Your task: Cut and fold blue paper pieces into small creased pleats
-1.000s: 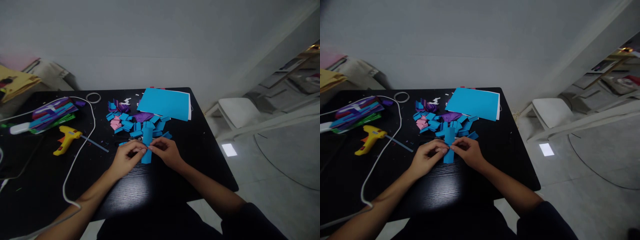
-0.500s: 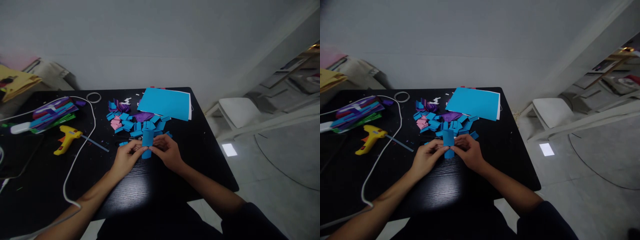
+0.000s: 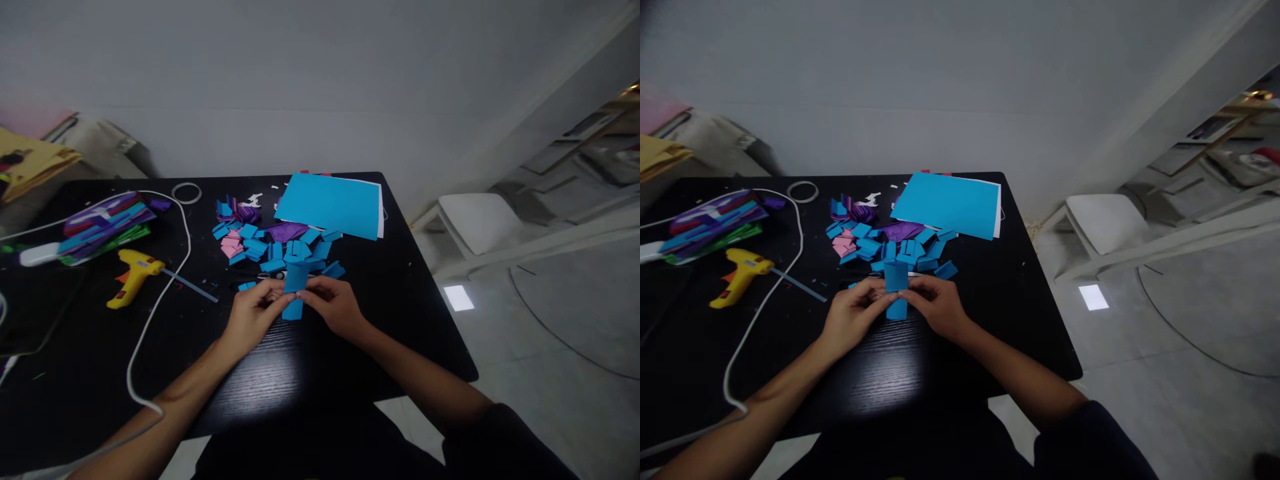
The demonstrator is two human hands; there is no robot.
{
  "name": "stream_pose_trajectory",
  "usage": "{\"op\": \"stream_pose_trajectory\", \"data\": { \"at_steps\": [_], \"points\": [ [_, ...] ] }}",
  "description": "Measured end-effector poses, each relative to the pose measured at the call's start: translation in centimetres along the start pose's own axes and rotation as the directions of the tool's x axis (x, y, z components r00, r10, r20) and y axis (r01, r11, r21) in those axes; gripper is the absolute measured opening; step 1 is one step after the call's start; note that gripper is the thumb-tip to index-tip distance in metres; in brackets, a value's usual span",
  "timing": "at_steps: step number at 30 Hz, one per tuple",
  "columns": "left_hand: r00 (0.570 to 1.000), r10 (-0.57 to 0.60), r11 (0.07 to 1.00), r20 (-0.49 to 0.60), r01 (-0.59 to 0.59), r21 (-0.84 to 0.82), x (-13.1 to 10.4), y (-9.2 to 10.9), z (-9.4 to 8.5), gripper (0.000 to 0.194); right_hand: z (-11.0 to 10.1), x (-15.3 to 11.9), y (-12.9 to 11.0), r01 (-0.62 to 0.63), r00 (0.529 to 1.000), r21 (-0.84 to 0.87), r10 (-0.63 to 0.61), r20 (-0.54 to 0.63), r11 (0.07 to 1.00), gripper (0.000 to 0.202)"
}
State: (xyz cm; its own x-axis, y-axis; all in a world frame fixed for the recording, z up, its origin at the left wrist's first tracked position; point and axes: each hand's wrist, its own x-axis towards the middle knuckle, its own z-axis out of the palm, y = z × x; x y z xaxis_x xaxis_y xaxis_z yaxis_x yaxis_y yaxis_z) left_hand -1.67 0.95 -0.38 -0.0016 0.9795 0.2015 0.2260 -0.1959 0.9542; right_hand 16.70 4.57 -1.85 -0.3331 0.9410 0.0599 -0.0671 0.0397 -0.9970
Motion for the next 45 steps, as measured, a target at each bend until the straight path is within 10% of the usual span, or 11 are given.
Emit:
{"op": "stream_pose_trajectory", "data": {
  "at_steps": [45],
  "points": [
    [0.999, 0.043, 0.992, 0.007, -0.044, 0.116, 0.01, 0.66, -0.18, 0.018, 0.11, -0.65, -0.34, 0.231, 0.965, -0.297, -0.256, -0.049, 0.926, 0.005]
  ]
}}
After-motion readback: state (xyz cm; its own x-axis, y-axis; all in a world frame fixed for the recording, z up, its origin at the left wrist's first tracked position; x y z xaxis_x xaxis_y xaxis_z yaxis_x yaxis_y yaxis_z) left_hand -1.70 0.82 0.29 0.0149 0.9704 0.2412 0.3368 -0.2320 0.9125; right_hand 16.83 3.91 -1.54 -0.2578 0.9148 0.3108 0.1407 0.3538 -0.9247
